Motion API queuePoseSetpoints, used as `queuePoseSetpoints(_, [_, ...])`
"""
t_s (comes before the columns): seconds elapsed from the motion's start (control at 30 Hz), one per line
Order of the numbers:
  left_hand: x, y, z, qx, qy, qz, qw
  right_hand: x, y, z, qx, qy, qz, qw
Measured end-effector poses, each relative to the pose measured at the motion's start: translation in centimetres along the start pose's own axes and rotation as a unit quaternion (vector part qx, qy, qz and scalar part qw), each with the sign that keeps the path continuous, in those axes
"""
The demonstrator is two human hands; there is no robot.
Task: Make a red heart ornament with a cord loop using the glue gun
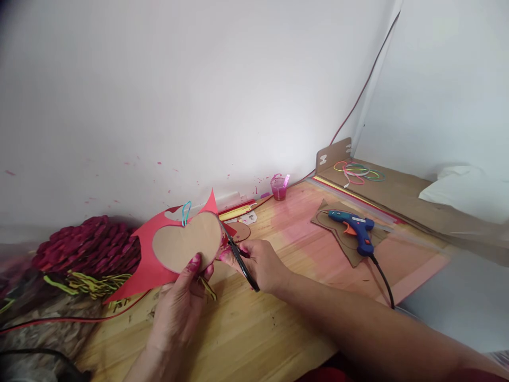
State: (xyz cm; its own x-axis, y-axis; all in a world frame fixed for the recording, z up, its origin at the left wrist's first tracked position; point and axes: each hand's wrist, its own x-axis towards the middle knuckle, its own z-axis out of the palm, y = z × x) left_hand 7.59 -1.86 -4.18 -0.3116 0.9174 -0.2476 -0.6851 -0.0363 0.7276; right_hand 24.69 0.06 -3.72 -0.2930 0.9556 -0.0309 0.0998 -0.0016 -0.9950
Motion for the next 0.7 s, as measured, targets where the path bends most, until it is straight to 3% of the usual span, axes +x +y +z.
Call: queuePoseSetpoints(0.7, [0.4, 1.1, -0.4, 0.095, -0.072, 0.044, 0.992, 0.7, 0.2, -0.9, -0.008, -0.009, -0.009, 1.0])
